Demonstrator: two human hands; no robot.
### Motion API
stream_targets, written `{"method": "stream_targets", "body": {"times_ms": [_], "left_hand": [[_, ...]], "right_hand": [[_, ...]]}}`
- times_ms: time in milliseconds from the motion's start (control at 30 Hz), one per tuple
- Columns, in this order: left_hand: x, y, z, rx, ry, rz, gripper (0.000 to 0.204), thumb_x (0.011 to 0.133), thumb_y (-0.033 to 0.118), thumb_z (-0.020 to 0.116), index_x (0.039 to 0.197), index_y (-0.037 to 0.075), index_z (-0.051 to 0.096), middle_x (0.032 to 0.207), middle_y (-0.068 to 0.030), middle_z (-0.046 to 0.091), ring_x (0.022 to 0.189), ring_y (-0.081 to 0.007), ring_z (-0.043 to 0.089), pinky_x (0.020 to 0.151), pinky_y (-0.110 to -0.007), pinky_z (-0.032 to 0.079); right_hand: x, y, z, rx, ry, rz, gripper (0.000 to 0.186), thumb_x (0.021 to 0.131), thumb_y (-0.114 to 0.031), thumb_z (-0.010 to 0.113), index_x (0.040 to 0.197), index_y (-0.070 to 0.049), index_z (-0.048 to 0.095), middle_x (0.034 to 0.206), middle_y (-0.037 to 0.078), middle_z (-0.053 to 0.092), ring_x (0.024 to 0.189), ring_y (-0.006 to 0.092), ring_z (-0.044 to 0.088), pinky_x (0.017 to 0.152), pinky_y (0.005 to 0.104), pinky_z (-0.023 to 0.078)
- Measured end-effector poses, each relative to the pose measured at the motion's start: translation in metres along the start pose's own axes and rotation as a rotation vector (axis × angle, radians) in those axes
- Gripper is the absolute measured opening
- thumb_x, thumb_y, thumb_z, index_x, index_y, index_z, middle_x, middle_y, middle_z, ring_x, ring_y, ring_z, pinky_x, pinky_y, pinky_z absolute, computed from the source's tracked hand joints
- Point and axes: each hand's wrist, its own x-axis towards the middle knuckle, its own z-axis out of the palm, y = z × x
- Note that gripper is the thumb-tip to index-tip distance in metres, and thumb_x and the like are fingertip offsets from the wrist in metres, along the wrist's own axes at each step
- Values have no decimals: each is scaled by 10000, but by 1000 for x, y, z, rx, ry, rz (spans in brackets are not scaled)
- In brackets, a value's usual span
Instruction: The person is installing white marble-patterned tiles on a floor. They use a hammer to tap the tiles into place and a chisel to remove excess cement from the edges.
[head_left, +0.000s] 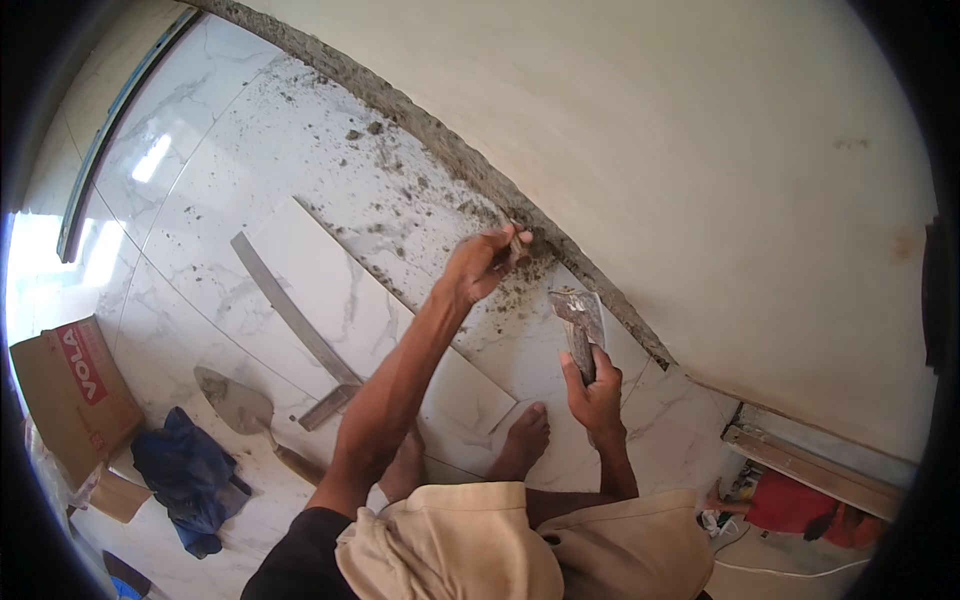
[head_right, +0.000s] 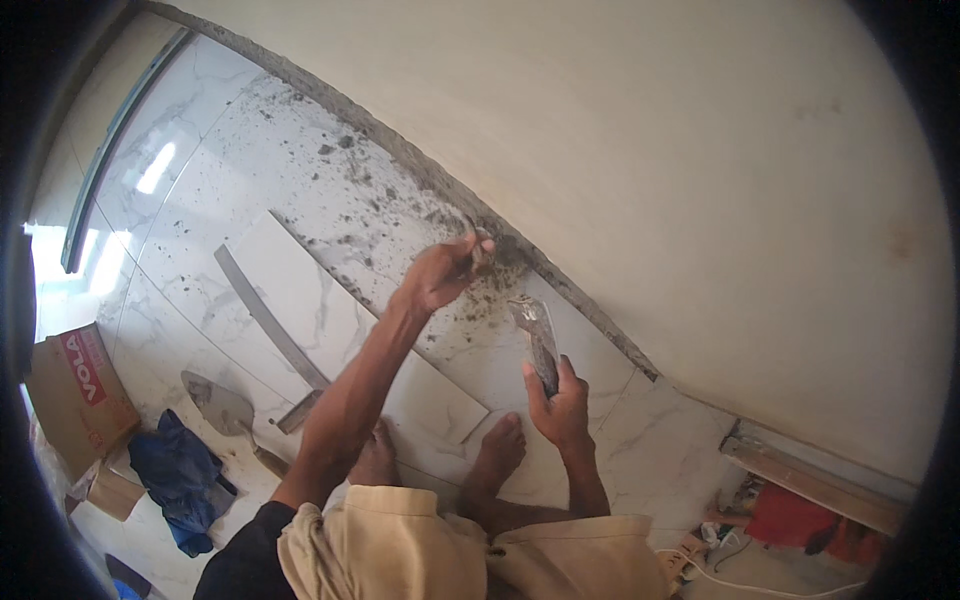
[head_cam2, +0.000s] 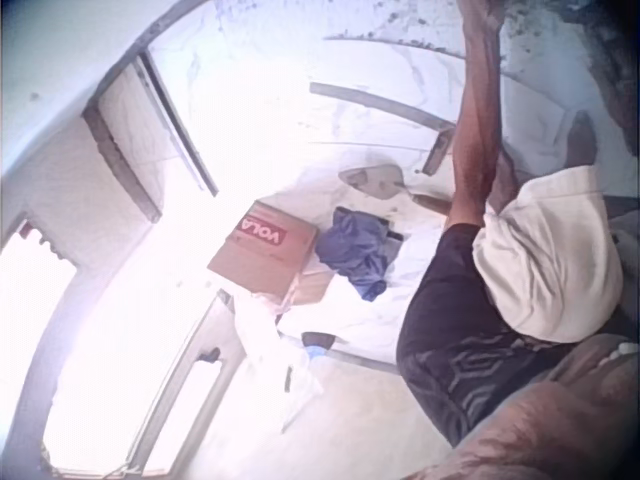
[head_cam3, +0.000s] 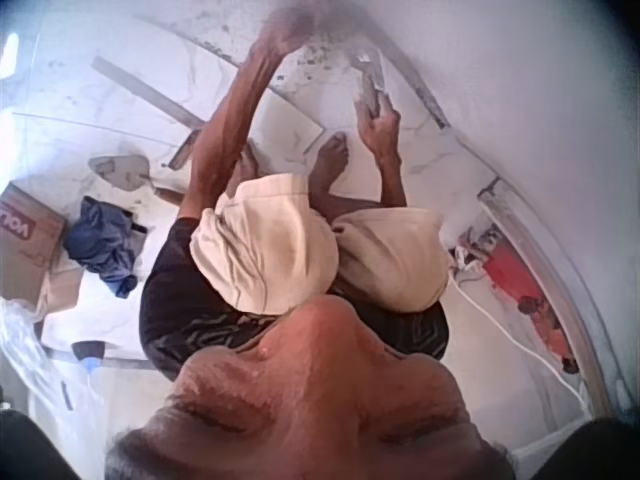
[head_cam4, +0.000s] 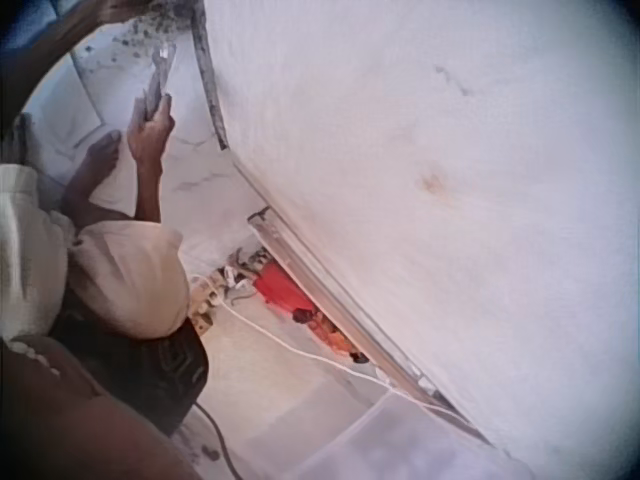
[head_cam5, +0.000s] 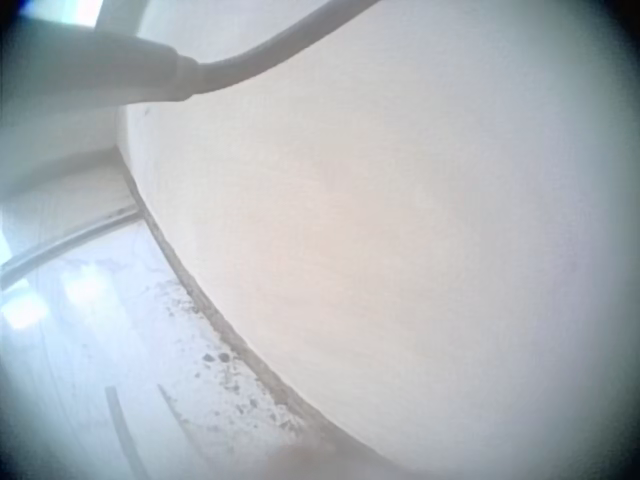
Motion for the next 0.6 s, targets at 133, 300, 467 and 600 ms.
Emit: {"method": "stream_targets", "body": {"times_ms": [133, 300, 467, 600], "left_hand": [[12, 5, -5, -19, -88, -30, 200, 1013, 155, 487, 1139, 41, 594, 1000, -38, 636, 810, -120, 540, 681, -258, 431], [46, 9, -59, 1238, -241, 640, 444, 813, -62, 502, 1234, 49, 589, 1309, -59, 579, 1159, -196, 553, 901, -306, 473], [41, 7, -61, 980, -333, 624, 375, 907, -25, 487, 1276, -8, 550, 1267, -97, 593, 1043, -169, 577, 803, -258, 495], [62, 27, -90, -397, -487, -243, 306, 988, 60, 485, 1272, -32, 553, 1179, -112, 633, 897, -161, 615, 719, -249, 526]], "right_hand": [[-3, -17, 2, 63, 69, -11, 230, 875, -136, 666, 1011, 20, 567, 674, 113, 599, 584, 146, 561, 569, 305, 469], [-11, 4, 20, 134, -60, 36, 316, 893, -163, 665, 1125, 33, 578, 815, 113, 609, 708, 134, 580, 661, 311, 499], [-26, -3, 5, -43, -59, -17, 405, 940, -241, 592, 1256, 1, 518, 1110, 247, 629, 992, 402, 635, 847, 430, 519], [-33, 5, 4, -33, -77, -140, 395, 949, -204, 547, 1272, 12, 476, 1081, 244, 617, 914, 424, 619, 774, 497, 491]]}}
